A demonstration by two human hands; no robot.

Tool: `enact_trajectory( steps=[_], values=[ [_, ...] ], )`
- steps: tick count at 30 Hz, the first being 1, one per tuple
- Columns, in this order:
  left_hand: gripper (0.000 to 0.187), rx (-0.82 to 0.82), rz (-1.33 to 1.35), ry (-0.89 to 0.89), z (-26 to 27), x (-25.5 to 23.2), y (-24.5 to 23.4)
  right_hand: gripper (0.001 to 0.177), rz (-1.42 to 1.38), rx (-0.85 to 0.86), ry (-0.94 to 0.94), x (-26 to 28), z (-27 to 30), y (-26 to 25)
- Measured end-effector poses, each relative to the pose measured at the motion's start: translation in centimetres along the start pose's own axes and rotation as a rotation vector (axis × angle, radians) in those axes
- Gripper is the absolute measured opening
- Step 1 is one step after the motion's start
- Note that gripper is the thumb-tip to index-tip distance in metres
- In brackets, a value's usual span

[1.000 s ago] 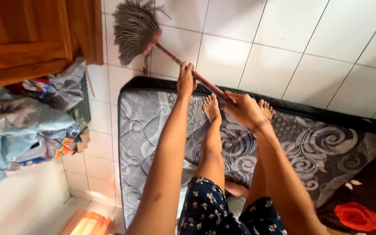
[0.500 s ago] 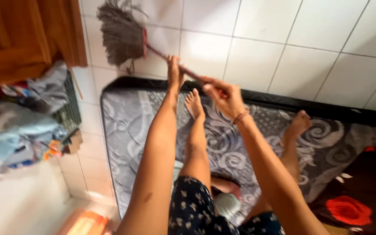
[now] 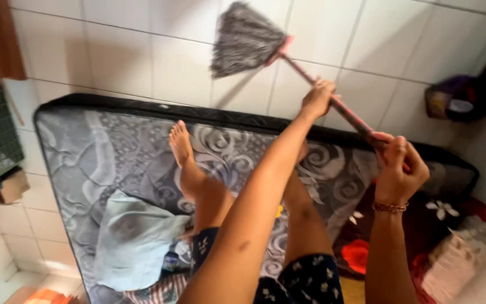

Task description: The person dips a mop into a bucket, wrings the mop head by hand, and wipes the tiled floor, moving into a room and mopping the floor area around a mattress where another person is lying.

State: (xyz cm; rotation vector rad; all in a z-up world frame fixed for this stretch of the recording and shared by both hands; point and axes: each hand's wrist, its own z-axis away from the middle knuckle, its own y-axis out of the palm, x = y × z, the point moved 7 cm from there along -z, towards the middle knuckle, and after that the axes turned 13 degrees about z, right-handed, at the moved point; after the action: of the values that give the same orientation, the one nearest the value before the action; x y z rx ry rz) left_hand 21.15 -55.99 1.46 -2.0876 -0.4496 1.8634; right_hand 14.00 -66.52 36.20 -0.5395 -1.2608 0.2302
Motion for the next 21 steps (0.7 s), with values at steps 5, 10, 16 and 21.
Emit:
enact_trajectory(
  steps=[5,10,16,21],
  values=[
    [0.017,0.341,-0.095,-0.102,0.1,-5.6,6.2,0.044,-0.152,-0.142,0.077,-5.7,1.4,-5.6],
    [0.027,0.422,-0.200,-0.326,2.8,1.2,0.9,0.040,-0.362,-0.091,0.295,-6.1,0.3,-1.4],
    [0.019,0.064,-0.269,-0.257,9.3,15.3,-22.4,0.028,-0.245,0.224,0.129,-1.1,4.8,18.6],
    [0.025,-0.304,0.425,-1.156,16.7,26.0,-38.1,0.029,-0.072,0.589,0.076,-0.1,5.9,33.6]
  ],
)
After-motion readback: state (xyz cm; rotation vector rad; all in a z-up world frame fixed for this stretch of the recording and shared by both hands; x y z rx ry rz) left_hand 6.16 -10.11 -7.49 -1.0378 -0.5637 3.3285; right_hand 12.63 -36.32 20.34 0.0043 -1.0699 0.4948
